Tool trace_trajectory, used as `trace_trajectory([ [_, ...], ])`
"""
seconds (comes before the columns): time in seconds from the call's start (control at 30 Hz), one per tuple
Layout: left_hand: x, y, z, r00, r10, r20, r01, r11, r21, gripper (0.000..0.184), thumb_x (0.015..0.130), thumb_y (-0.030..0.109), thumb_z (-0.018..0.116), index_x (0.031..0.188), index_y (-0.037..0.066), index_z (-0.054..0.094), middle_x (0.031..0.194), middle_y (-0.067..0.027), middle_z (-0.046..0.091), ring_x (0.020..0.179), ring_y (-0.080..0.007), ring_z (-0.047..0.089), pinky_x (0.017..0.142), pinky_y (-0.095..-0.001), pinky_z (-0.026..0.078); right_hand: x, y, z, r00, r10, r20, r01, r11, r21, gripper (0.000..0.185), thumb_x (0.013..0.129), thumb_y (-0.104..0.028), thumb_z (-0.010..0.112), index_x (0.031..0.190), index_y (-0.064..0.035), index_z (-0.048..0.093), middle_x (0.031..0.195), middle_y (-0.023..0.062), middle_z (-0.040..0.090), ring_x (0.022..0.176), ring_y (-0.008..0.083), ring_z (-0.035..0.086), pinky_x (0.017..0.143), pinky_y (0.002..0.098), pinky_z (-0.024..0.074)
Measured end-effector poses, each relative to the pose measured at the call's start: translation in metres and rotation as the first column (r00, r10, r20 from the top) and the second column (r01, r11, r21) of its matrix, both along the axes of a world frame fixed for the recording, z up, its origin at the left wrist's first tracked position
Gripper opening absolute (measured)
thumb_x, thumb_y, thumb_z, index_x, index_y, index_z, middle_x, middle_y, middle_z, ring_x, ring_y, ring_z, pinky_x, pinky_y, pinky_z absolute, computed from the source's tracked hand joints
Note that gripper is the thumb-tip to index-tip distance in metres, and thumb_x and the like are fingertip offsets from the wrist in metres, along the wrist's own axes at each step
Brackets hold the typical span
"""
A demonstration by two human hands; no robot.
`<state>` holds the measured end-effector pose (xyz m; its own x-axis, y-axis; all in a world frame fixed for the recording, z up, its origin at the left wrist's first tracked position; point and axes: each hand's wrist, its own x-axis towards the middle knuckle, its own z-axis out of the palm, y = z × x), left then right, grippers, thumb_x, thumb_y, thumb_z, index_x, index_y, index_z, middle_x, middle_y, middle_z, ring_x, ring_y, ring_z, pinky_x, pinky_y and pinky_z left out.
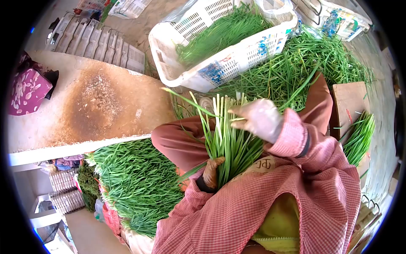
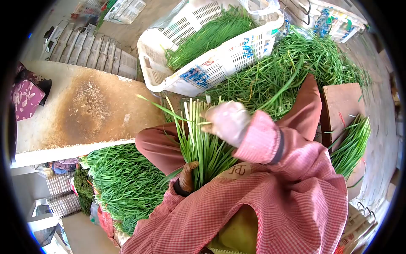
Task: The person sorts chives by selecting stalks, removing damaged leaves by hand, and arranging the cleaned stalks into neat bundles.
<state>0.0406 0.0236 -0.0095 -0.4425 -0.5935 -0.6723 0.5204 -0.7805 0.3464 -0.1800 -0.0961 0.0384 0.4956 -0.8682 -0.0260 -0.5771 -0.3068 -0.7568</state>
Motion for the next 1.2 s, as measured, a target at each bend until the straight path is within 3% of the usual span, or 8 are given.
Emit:
trace_trajectory([
  [0.07, -0.003, 0.001, 0.012, 0.991, -0.016, 0.131, 0.041, 0.981, -0.189, 0.041, 0.075, 0.014, 0.053, 0.112, -0.003, 0.050, 0.103, -0.0144, 0.059, 0.086, -0.0239, 0.060, 0.079, -0.0338, 0.049, 0.021, 0.002, 0.015, 0.860, 0.200, -0.469, -0.202, 0.978, 0.047, 0.021, 0.078, -0.023, 0.059, 0.087, -0.0046, 0.064, 0.082, 0.0162, 0.063, 0.075, 0.0237, 0.061, 0.071, 0.0339, 0.0496],
  [0.33, 0.009, 0.004, -0.012, 0.997, -0.009, -0.080, 0.002, 0.997, -0.080, 0.048, 0.074, 0.021, 0.058, 0.115, -0.003, 0.047, 0.105, -0.0138, 0.057, 0.091, -0.0233, 0.058, 0.082, -0.0344, 0.047, 0.009, -0.020, -0.015, 0.952, 0.304, -0.026, -0.289, 0.926, 0.242, 0.028, 0.075, -0.031, 0.064, 0.091, -0.0078, 0.063, 0.072, 0.0083, 0.062, 0.069, 0.0244, 0.059, 0.064, 0.0357, 0.0471],
  [0.57, 0.007, -0.002, -0.007, 0.996, -0.068, -0.063, 0.048, 0.962, -0.268, 0.078, 0.071, 0.032, 0.066, 0.130, 0.000, 0.026, 0.123, -0.0123, 0.043, 0.107, -0.0234, 0.047, 0.091, -0.0363, 0.040, -0.070, -0.069, -0.011, 0.509, -0.576, 0.640, -0.279, 0.593, 0.755, 0.013, 0.077, -0.014, 0.062, 0.081, -0.0014, 0.062, 0.063, 0.0037, 0.056, 0.046, 0.0099, 0.046, 0.042, 0.0212, 0.0416],
  [0.67, 0.015, -0.003, -0.009, 0.985, -0.171, -0.037, 0.155, 0.951, -0.267, 0.081, 0.068, 0.034, 0.069, 0.129, 0.000, 0.028, 0.122, -0.0133, 0.044, 0.106, -0.0235, 0.049, 0.090, -0.0350, 0.040, -0.144, -0.094, -0.014, 0.482, -0.869, -0.112, 0.795, 0.381, 0.471, 0.030, 0.086, -0.023, 0.050, 0.112, -0.0075, 0.050, 0.081, 0.0069, 0.058, 0.062, 0.0129, 0.052, 0.054, 0.0221, 0.0472],
  [0.77, 0.017, -0.008, -0.002, 0.972, -0.225, 0.072, 0.236, 0.926, -0.294, 0.079, 0.066, 0.034, 0.070, 0.127, -0.001, 0.033, 0.117, -0.0139, 0.049, 0.102, -0.0244, 0.052, 0.089, -0.0348, 0.041, -0.187, -0.020, -0.032, 0.606, -0.708, -0.363, 0.794, 0.566, 0.222, 0.033, 0.087, -0.022, 0.046, 0.114, -0.0030, 0.044, 0.088, 0.0143, 0.057, 0.074, 0.0207, 0.058, 0.061, 0.0318, 0.0502],
  [0.9, 0.022, -0.007, -0.017, 0.980, -0.195, -0.040, 0.185, 0.967, -0.175, 0.079, 0.064, 0.030, 0.071, 0.127, 0.000, 0.034, 0.116, -0.0142, 0.050, 0.100, -0.0251, 0.053, 0.087, -0.0350, 0.044, -0.156, 0.091, -0.059, 0.738, -0.632, 0.234, 0.159, 0.501, 0.851, 0.066, 0.084, -0.046, 0.047, 0.128, -0.0002, 0.027, 0.116, 0.0218, 0.046, 0.088, 0.0300, 0.059, 0.060, 0.0366, 0.0550],
  [1.03, 0.020, -0.015, -0.014, 0.969, -0.238, 0.060, 0.245, 0.943, -0.224, 0.079, 0.061, 0.028, 0.074, 0.125, -0.001, 0.036, 0.113, -0.0118, 0.052, 0.098, -0.0221, 0.054, 0.084, -0.0318, 0.044, -0.064, 0.091, -0.085, 0.710, -0.473, 0.522, -0.025, 0.724, 0.690, 0.107, 0.065, -0.074, 0.046, 0.132, 0.0051, 0.019, 0.127, 0.0293, 0.034, 0.118, 0.0361, 0.036, 0.097, 0.0446, 0.0309],
  [1.2, 0.022, -0.039, 0.010, 0.926, -0.307, 0.218, 0.372, 0.835, -0.405, 0.076, 0.061, 0.019, 0.076, 0.123, -0.001, 0.038, 0.111, -0.0070, 0.052, 0.096, -0.0149, 0.052, 0.082, -0.0241, 0.041, 0.005, 0.019, -0.040, 0.261, -0.573, 0.777, -0.337, 0.700, 0.630, 0.064, 0.073, -0.036, 0.068, 0.122, -0.0047, 0.042, 0.111, 0.0067, 0.055, 0.101, 0.0193, 0.051, 0.090, 0.0335, 0.0383],
])
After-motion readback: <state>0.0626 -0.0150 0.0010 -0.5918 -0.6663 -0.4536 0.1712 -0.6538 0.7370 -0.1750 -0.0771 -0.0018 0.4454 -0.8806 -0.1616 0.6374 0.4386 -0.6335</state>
